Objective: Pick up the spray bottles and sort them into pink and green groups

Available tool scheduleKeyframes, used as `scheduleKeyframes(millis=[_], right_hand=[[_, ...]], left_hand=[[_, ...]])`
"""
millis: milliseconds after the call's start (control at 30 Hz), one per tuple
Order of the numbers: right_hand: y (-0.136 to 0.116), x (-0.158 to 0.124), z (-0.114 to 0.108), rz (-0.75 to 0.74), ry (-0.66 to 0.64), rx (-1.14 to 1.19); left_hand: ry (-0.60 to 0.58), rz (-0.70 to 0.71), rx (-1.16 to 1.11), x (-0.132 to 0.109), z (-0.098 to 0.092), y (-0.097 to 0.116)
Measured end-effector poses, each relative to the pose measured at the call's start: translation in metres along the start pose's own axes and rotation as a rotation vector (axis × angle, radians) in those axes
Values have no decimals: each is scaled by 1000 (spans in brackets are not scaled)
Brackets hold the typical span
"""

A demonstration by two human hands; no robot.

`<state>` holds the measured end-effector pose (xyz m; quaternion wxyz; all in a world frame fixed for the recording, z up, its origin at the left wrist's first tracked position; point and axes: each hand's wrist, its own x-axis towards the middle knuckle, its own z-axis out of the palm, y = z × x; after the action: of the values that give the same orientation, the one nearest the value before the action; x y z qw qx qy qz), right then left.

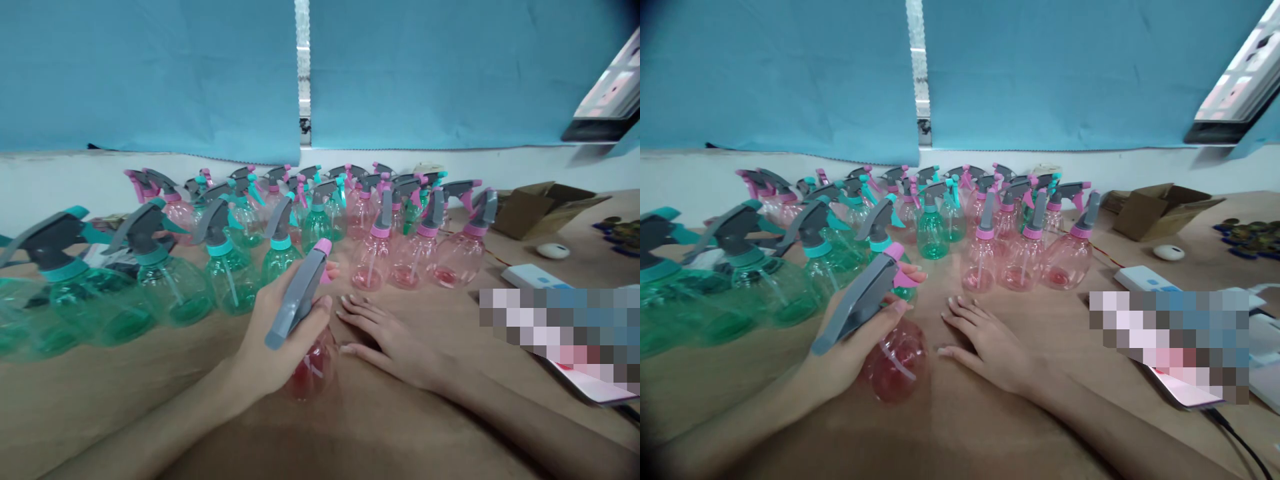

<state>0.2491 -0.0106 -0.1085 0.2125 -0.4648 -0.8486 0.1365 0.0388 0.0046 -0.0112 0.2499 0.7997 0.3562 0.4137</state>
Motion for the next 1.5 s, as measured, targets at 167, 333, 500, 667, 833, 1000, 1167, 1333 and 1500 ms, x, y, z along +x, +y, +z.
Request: scheduleKeyframes(millis=[167, 333, 500, 667, 833, 1000, 1167, 1333, 1500], right_hand=[[1, 0, 1, -8, 10, 17], [0, 0, 0, -1, 13, 17], [-1, 0, -1, 4, -5, 2], [1, 0, 1, -8, 16, 18], [1, 0, 1, -9, 14, 3], [-1, 0, -2, 10, -15, -20], [-3, 0, -3, 10, -13, -23], [-2, 1, -2, 14, -28, -46], [0, 1, -1, 7, -29, -44]], left_hand=[[-40, -20, -16, 1, -3, 6], [-66, -28, -73, 3, -6, 10], [-65, -39, -115, 3, -6, 10], [-65, -29, -139, 2, -7, 9], [-47, -45, -100, 3, -4, 4], [18, -41, -33, 1, 0, -2], [10, 30, 29, 0, -1, 1], [3, 22, 27, 1, -1, 1], [-7, 9, -10, 1, 0, -1]])
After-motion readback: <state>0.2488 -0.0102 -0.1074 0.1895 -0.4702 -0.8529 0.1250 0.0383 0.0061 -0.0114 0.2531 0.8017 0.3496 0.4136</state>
